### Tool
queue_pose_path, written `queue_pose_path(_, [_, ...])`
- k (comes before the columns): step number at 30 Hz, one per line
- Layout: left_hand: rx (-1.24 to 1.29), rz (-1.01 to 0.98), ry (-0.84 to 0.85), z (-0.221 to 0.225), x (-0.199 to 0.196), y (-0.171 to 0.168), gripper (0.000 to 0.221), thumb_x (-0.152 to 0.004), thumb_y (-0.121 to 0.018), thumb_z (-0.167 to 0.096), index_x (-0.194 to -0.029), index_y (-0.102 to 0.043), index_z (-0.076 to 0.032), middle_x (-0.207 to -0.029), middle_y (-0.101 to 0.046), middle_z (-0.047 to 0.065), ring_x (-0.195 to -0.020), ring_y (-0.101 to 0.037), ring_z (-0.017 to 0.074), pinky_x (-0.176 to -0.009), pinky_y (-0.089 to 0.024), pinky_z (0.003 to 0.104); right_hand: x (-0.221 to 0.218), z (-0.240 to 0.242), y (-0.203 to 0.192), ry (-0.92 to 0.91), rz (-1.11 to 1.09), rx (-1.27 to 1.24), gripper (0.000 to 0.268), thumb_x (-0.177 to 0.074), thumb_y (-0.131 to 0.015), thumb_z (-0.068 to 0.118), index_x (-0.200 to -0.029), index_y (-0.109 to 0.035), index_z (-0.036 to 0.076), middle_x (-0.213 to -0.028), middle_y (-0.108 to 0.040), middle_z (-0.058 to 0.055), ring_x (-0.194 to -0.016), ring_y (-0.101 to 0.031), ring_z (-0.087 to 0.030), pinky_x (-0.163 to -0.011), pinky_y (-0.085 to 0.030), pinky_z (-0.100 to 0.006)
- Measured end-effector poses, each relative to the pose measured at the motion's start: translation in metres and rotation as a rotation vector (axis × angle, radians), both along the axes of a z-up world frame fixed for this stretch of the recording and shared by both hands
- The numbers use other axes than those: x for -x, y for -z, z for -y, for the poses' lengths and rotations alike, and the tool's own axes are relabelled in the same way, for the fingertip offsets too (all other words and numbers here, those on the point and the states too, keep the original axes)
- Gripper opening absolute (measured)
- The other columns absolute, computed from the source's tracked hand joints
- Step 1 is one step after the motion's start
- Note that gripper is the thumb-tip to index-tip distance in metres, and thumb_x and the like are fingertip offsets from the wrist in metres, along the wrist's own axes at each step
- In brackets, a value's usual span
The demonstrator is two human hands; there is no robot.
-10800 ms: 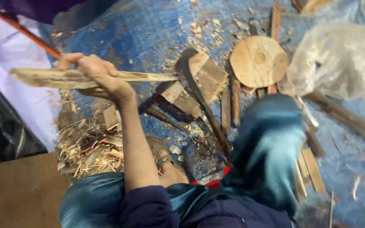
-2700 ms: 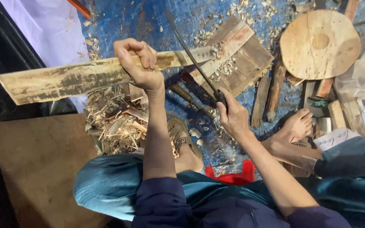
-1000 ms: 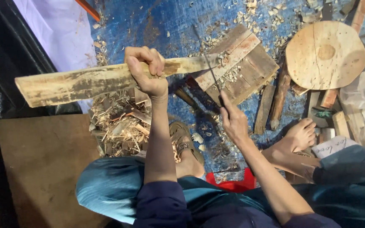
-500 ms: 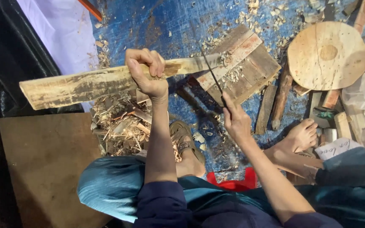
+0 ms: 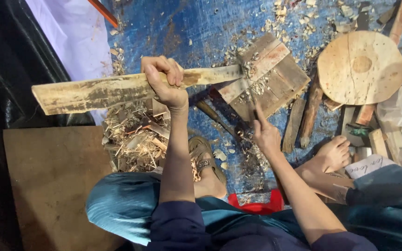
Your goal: Shaping a piece of wood by shaving it with a billhook tool while sitting on a workshop floor.
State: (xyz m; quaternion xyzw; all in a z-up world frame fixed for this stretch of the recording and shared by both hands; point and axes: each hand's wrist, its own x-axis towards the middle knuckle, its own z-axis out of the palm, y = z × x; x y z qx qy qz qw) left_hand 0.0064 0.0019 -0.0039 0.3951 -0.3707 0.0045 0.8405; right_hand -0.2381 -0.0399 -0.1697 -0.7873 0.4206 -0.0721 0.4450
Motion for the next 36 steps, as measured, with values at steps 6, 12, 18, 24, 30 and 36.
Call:
queue_pose_path(6, [0.002, -0.010, -0.234, 0.005, 0.004, 0.002, 0.035, -0.109, -0.035, -0.034, -0.084, -0.041, -0.011, -0.052, -0.030, -0.008, -0.038, -0.033, 0.0042, -0.037, -0.035, 0.016, 0.007, 0.006, 0.008, -0.011, -0.052, -0.100, 0.056, -0.102, -0.047, 0.030, -0.152, -0.035, 0.053, -0.112, -0.068, -0.032, -0.100, -0.066, -0.050, -0.089, -0.053, -0.058])
queue_pose_path(12, [-0.105, 0.104, -0.534, 0.015, 0.006, -0.011, 0.025, -0.104, -0.048, -0.028, -0.093, -0.036, -0.009, -0.054, -0.032, -0.006, -0.040, -0.040, 0.0056, -0.041, -0.039, 0.017, 0.000, -0.005, 0.006, 0.067, 0.020, -0.157, 0.054, -0.103, -0.048, 0.027, -0.153, -0.040, 0.046, -0.111, -0.069, -0.033, -0.101, -0.066, -0.051, -0.086, -0.054, -0.058])
queue_pose_path(18, [-0.178, 0.145, -0.805, 0.037, -0.019, -0.007, 0.023, -0.101, -0.053, -0.031, -0.091, -0.046, -0.011, -0.058, -0.042, -0.005, -0.041, -0.048, 0.0027, -0.043, -0.043, 0.012, -0.001, -0.006, -0.040, 0.003, 0.113, -0.059, 0.055, -0.100, -0.049, 0.025, -0.151, -0.042, 0.045, -0.115, -0.068, -0.029, -0.100, -0.066, -0.049, -0.086, -0.053, -0.058])
queue_pose_path(24, [-0.285, 0.145, -0.714, 0.045, -0.016, -0.030, 0.013, -0.102, -0.044, -0.024, -0.092, -0.044, -0.016, -0.062, -0.041, -0.006, -0.045, -0.035, 0.0046, -0.039, -0.035, 0.020, -0.014, -0.018, -0.030, -0.051, 0.474, 0.295, 0.048, -0.099, -0.059, 0.014, -0.147, -0.052, 0.019, -0.066, -0.059, 0.000, -0.049, -0.046, -0.011, -0.039, -0.040, -0.023])
queue_pose_path(30, [-0.281, 0.091, -0.736, 0.046, -0.029, -0.012, 0.011, -0.106, -0.041, -0.024, -0.104, -0.049, -0.017, -0.059, -0.042, -0.007, -0.042, -0.036, 0.0043, -0.035, -0.034, 0.021, 0.016, -0.013, 0.036, -0.039, 0.190, -0.100, 0.059, -0.101, -0.054, 0.014, -0.155, -0.035, 0.030, -0.065, -0.070, -0.009, -0.034, -0.044, -0.011, -0.026, -0.038, -0.021])
queue_pose_path(36, [-0.268, 0.146, -0.744, 0.050, -0.031, -0.013, 0.015, -0.104, -0.044, -0.031, -0.094, -0.047, -0.021, -0.063, -0.041, -0.009, -0.043, -0.037, 0.0037, -0.033, -0.035, 0.018, -0.004, -0.019, -0.039, -0.062, 0.425, 0.218, 0.056, -0.095, -0.060, 0.009, -0.149, -0.048, 0.020, -0.084, -0.075, -0.006, -0.046, -0.052, -0.012, -0.036, -0.042, -0.025])
